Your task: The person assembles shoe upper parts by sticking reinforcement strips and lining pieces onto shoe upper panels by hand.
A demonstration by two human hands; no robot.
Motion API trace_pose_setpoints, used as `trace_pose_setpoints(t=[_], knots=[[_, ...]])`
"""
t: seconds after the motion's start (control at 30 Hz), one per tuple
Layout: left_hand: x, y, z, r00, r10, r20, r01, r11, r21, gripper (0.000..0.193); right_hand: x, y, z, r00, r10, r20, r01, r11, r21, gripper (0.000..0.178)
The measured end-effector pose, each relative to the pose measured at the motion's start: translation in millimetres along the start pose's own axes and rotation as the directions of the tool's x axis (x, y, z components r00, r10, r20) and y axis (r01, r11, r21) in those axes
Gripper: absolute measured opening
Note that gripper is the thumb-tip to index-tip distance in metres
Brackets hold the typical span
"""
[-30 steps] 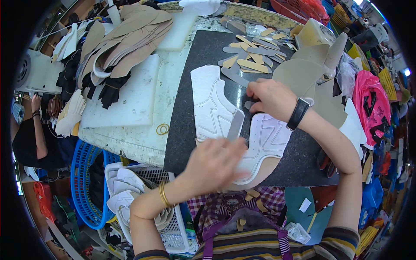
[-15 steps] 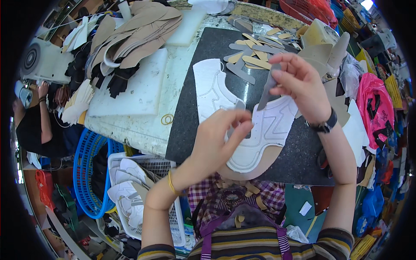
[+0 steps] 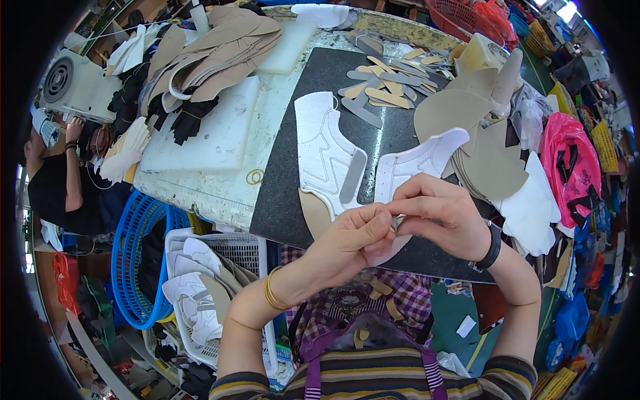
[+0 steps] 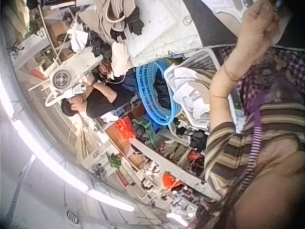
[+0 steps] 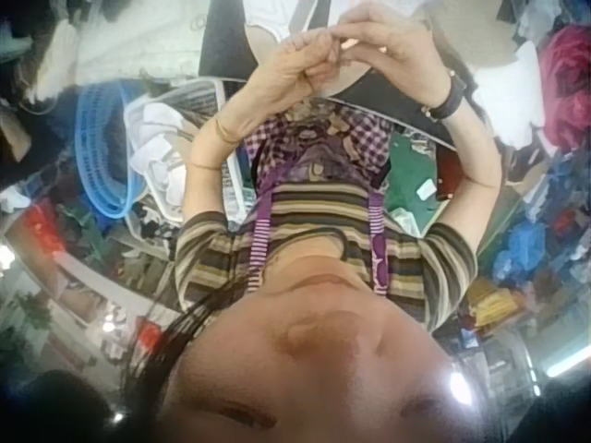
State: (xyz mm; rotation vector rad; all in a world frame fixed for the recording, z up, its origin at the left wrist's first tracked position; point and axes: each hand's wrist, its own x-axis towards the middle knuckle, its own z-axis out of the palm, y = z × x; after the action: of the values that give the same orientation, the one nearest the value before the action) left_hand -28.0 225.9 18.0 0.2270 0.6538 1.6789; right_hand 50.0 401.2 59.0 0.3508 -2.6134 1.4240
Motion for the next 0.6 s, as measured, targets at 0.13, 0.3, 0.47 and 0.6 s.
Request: trace_pose_setpoints(t=[0.13, 0.3, 0.47, 0.6], knots=[[-7, -6, -7, 0.999, -0.041, 0.014, 0.042, 0.995, -0.086, 0.026, -1, 7, -2, 0.993, -0.012, -0.121, 0.006, 0.999, -0.049, 0.026], [-41, -34, -4, 0.91, -0.083, 0.406, -0.341, 0.406, 0.848, 0.042, 22, 48, -10, 0.792, 0.611, -0.009, -0.544, 0.711, 0.447, 0.014], [-19, 2, -27, 0.772, 0.333, 0.542, -0.271, -0.599, 0.754, 0.038, 32, 82, 2, 0.761, 0.648, 0.037, -0.621, 0.71, 0.333, 0.016], [-23, -2, -39, 0.836, 0.26, 0.484, -0.275, -0.565, 0.778, 0.047, 35, 84, 0, 0.763, 0.646, 0.016, -0.601, 0.7, 0.387, 0.016]])
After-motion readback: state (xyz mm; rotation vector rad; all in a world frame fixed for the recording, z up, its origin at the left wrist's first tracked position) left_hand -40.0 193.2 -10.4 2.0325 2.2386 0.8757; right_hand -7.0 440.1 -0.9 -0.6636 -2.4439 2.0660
